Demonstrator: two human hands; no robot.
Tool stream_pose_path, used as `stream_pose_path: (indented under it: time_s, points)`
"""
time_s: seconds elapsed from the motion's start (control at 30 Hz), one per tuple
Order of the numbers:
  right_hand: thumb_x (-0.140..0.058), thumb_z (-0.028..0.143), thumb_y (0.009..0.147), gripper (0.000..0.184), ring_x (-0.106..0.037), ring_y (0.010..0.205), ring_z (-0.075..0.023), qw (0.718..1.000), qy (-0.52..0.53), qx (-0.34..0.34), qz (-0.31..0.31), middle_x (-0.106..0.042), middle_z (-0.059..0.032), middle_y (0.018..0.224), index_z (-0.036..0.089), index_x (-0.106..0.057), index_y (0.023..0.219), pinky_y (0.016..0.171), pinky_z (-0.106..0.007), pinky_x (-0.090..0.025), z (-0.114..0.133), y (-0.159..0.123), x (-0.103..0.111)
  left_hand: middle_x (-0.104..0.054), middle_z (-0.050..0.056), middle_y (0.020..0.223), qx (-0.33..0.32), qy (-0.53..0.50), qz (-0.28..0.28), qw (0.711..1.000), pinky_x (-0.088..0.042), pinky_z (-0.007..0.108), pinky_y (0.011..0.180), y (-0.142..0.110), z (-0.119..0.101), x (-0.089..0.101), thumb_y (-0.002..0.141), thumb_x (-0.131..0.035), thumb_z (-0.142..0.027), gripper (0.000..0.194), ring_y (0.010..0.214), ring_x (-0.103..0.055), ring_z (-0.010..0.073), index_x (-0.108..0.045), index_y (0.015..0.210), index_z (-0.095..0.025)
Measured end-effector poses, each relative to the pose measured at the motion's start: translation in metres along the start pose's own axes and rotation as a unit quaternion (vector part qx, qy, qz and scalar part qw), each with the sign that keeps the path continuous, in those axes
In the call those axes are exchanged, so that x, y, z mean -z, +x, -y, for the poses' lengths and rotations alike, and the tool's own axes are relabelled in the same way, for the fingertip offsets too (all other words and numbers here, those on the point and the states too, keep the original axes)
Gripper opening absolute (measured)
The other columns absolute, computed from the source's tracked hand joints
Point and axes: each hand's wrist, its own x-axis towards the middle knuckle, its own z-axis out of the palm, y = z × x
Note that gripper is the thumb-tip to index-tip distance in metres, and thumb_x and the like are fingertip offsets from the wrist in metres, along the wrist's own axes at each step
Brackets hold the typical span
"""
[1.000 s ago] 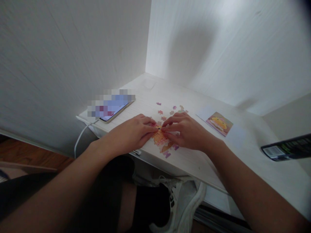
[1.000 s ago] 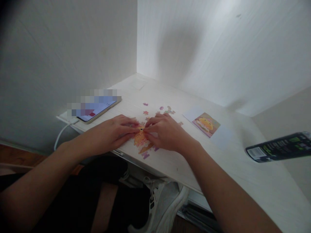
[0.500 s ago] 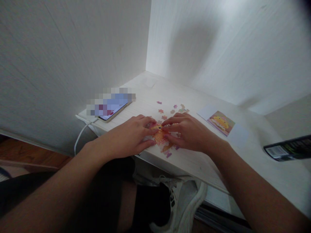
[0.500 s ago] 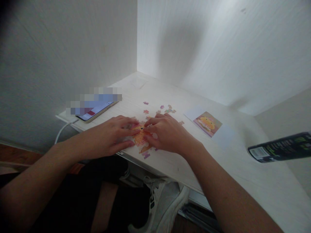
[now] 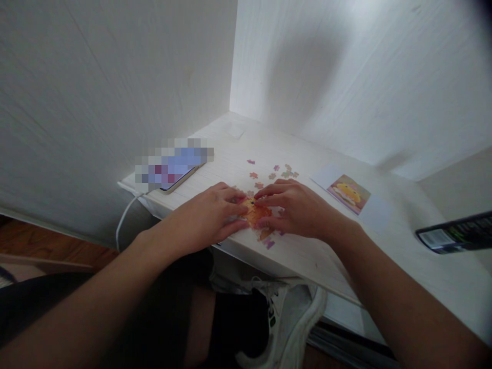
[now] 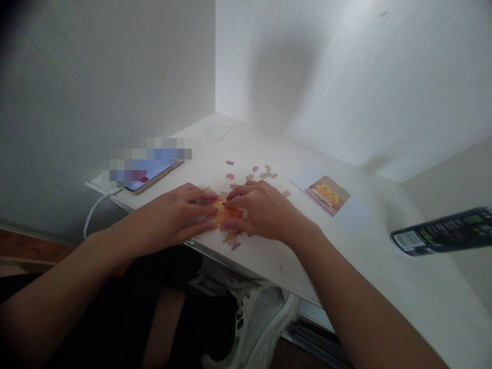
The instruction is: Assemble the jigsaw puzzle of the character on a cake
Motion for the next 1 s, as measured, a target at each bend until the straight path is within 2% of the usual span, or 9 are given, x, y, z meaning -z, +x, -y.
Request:
stream_pose_path:
  time_s: [0.37,0.67,1.0]
  points:
    - [-0.066,0.043,0.09,0.029,-0.068,0.097,-0.0248,1.0,0.003,0.002,-0.007,-0.072,-0.0092,0.113,0.02,-0.077,0.103,0.091,-0.042,-0.05,-0.0002,-0.0008,-0.0014,-0.06,0.007,0.125,0.019,0.005,0.005,1.0,-0.042,0.042,0.106,0.0002,-0.0066,-0.0012,0.101,-0.053,-0.034,0.024,0.117,-0.053,0.0243,-0.067,0.115,-0.021]
    - [-0.069,0.044,0.088,0.031,-0.067,0.101,-0.0249,1.0,0.021,0.004,-0.012,-0.071,-0.0088,0.118,0.022,-0.076,0.11,0.094,-0.041,-0.049,-0.0028,-0.0014,-0.001,-0.056,0.012,0.13,0.011,0.003,0.002,1.0,-0.043,0.045,0.106,0.0011,-0.0076,-0.0036,0.101,-0.051,-0.034,0.029,0.121,-0.052,0.0269,-0.064,0.123,-0.02]
    - [-0.067,0.053,0.088,0.037,-0.065,0.102,-0.0236,0.999,0.033,0.002,-0.012,-0.069,-0.0087,0.123,0.022,-0.078,0.104,0.094,-0.04,-0.049,-0.0076,-0.002,-0.0034,-0.053,0.009,0.134,0.02,0.002,0.006,1.0,-0.04,0.043,0.11,-0.0003,-0.0065,-0.0061,0.102,-0.047,-0.042,0.034,0.124,-0.049,0.0249,-0.063,0.125,-0.022]
